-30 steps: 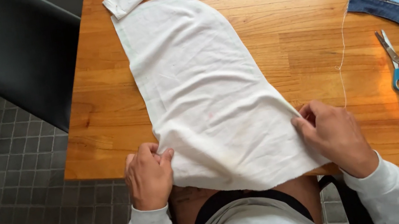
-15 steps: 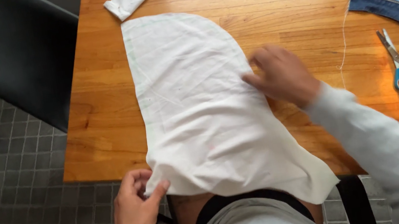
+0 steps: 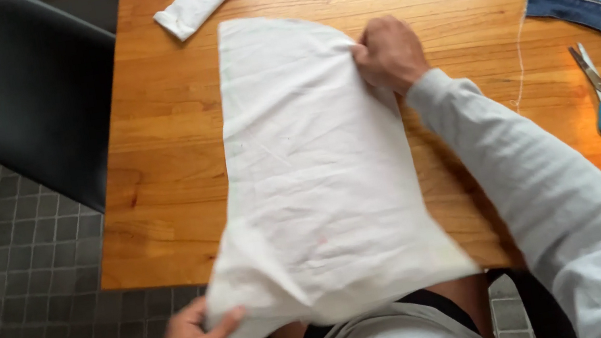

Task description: Cutting out a fabric pattern piece using scissors and then folding it

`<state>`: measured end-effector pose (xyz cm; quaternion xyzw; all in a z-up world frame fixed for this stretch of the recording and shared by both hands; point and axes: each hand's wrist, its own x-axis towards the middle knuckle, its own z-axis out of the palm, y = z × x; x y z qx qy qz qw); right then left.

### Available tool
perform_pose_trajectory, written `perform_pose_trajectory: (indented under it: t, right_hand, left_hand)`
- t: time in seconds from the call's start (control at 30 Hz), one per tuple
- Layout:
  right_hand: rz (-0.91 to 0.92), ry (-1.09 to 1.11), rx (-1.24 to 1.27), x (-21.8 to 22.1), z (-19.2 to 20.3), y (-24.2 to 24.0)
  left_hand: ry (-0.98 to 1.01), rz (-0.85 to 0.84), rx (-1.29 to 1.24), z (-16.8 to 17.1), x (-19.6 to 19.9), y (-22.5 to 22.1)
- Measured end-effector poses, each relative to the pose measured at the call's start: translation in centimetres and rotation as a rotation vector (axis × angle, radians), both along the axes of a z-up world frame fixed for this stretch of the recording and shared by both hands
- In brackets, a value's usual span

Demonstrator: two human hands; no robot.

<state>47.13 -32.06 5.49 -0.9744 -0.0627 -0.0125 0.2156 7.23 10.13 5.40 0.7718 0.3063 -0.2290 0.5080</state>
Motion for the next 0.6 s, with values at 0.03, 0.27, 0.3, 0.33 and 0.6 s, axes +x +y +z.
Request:
perform_pose_trajectory:
  t: [0.03, 0.27, 0.3, 0.33, 0.6]
  right_hand:
    - [-0.026, -0.056, -0.063, -0.9, -0.6, -1.8]
    - [-0.250, -0.080, -0.107, -17.0, 0.0, -11.9]
    - [-0.304, -0.006, -0.077, -19.5, 1.1, -12.2]
    - [-0.359, 0.067, -0.046, -22.0, 2.2, -12.5]
    - [-0.408, 0.368, -0.279, -30.7, 7.8, -13.8]
  left_hand:
    - [-0.017, 0.022, 0.047, 0.8, 0.7, 1.3]
    - [-0.095, -0.309, 0.514, 5.8, 16.3, 6.4]
    - [-0.168, -0.375, 0.567, 6.1, 18.7, 6.1]
    - [-0.243, -0.440, 0.618, 6.5, 21.2, 5.7]
    - [-0.849, -0.598, 0.744, 1.8, 34.2, 0.2]
